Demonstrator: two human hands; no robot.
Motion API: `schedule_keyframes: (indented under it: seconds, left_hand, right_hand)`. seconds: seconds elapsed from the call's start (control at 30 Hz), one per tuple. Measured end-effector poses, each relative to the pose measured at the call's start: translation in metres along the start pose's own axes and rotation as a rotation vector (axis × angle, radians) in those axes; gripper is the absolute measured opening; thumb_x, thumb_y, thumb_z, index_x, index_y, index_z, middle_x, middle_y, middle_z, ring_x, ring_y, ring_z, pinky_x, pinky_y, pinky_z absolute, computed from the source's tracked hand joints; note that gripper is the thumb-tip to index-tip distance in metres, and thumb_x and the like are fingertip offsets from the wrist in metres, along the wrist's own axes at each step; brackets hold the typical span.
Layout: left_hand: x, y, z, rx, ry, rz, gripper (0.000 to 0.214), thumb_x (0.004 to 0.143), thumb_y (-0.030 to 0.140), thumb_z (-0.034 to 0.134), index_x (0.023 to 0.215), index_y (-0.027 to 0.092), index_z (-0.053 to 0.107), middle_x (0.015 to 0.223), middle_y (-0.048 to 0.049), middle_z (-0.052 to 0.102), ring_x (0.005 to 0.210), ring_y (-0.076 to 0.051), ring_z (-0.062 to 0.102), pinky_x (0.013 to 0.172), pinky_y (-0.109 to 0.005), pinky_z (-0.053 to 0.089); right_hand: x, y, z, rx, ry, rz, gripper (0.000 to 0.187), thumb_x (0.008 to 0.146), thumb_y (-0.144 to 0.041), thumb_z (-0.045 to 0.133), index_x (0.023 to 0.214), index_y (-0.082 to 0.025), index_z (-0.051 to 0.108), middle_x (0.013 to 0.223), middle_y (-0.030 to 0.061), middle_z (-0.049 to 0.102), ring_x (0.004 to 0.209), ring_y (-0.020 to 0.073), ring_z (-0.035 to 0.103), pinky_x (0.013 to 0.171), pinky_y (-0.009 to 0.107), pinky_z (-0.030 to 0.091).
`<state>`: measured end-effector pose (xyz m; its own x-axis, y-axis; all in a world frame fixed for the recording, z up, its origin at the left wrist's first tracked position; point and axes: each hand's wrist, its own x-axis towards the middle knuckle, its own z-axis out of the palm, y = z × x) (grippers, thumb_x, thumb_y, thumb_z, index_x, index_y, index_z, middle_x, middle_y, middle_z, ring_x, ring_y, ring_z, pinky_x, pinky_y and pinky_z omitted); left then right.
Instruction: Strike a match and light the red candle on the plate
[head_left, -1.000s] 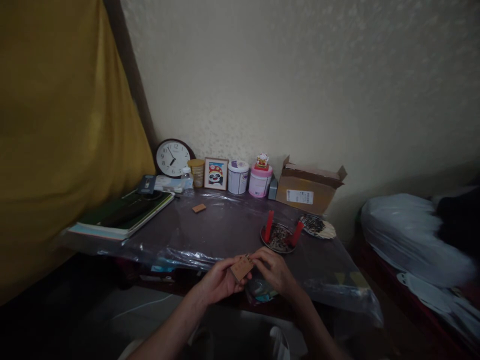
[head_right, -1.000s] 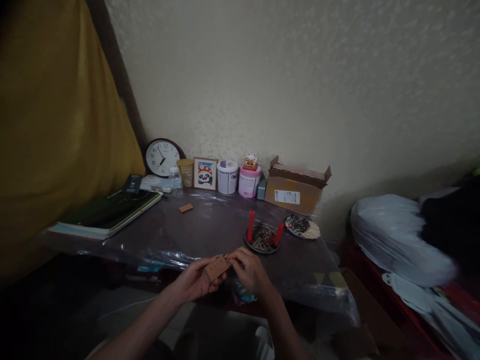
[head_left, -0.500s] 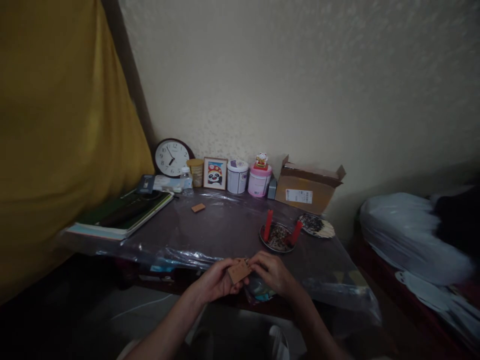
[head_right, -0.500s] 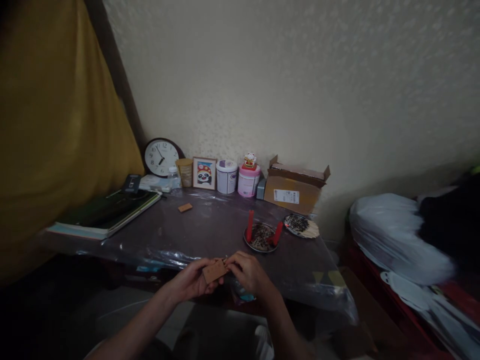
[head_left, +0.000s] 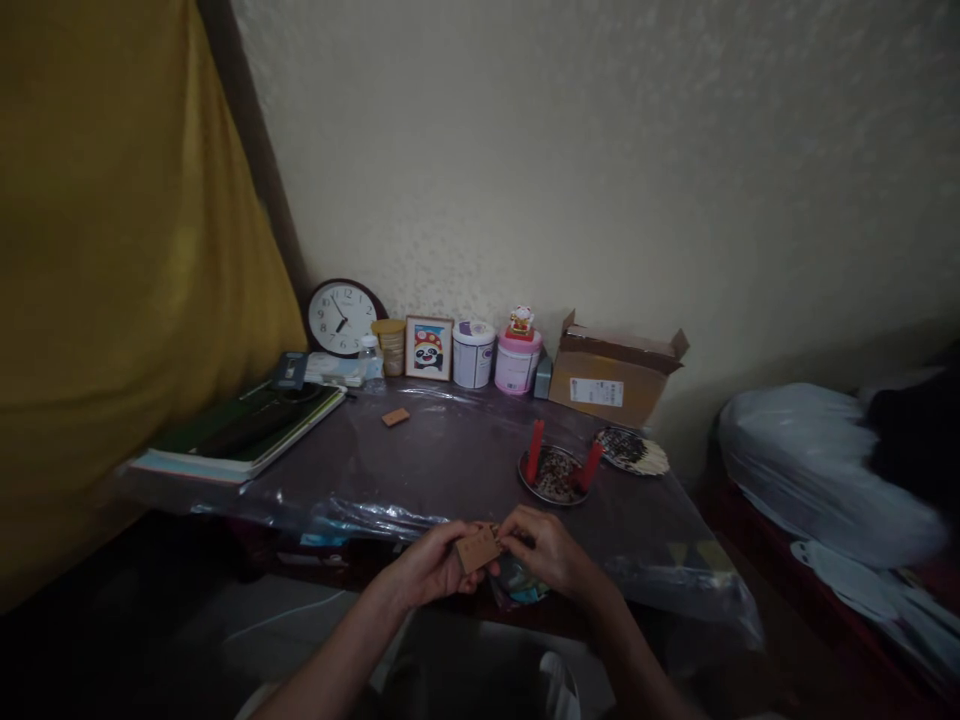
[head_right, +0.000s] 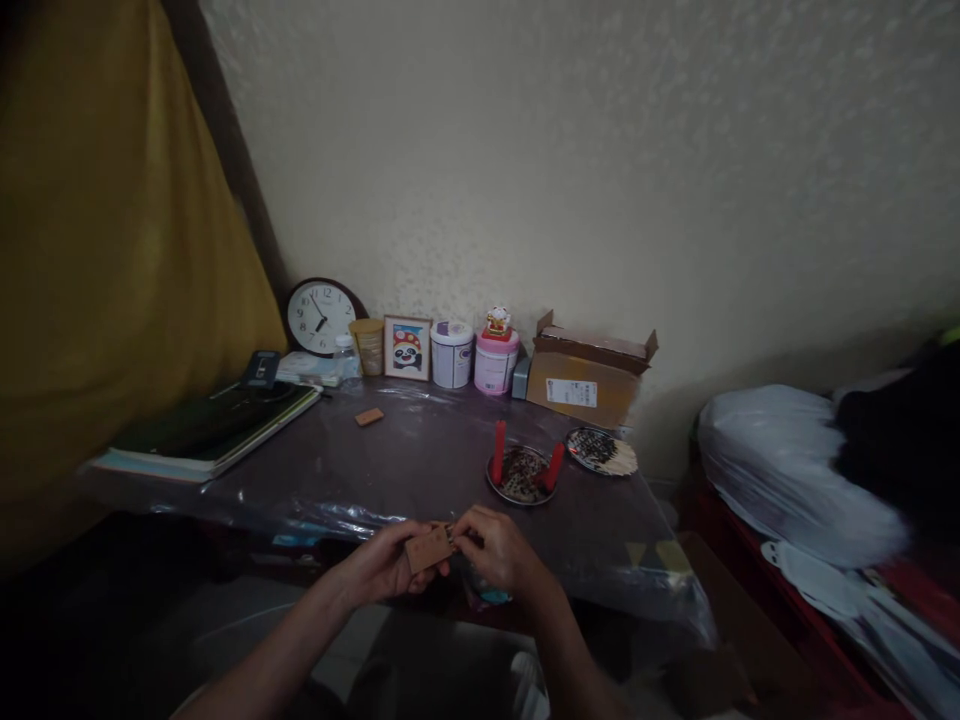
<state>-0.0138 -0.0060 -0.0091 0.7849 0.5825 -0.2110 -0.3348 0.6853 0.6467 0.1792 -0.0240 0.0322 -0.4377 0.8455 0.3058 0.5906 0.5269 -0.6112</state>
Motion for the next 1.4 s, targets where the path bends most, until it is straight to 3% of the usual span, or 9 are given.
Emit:
schedule_keyframes:
  seconds: [0.87, 1.13, 1.4]
  left_hand:
    - [0.003, 0.002, -0.003, -0.021, -0.013, -0.063, 0.039, 0.076, 0.031, 0.048, 0.109, 0.01, 0.055, 0.075, -0.0124, 0.068, 0.053, -0.014, 0.057, 0.051, -0.022, 0.034]
    - [0.001, 0.004, 0.003, 0.015, -0.038, -0.029, 0.044, 0.077, 0.029, 0.046, 0.12, 0.016, 0.048, 0.076, -0.0106, 0.068, 0.054, -0.014, 0.059, 0.051, -0.022, 0.037]
    - [0.0, 0.004, 0.002, -0.006, -0.038, 0.021, 0.041, 0.077, 0.029, 0.047, 0.116, 0.018, 0.05, 0.078, -0.0106, 0.068, 0.055, -0.015, 0.058, 0.049, -0.022, 0.035]
  right_hand:
    - [-0.001, 0.012, 0.003, 0.001, -0.045, -0.073, 0.012, 0.085, -0.019, 0.05, 0.078, -0.019, 0.06, 0.08, 0.0015, 0.059, 0.076, 0.0134, 0.057, 0.07, 0.024, 0.042]
    - [0.0, 0.013, 0.004, -0.012, -0.033, -0.059, 0.013, 0.085, -0.018, 0.049, 0.077, -0.02, 0.059, 0.08, 0.0013, 0.06, 0.076, 0.0138, 0.057, 0.07, 0.024, 0.042]
    - [0.0, 0.021, -0.004, -0.063, 0.021, -0.093, 0.015, 0.084, -0.015, 0.045, 0.082, -0.02, 0.059, 0.079, 0.0028, 0.06, 0.073, 0.0142, 0.057, 0.068, 0.025, 0.044]
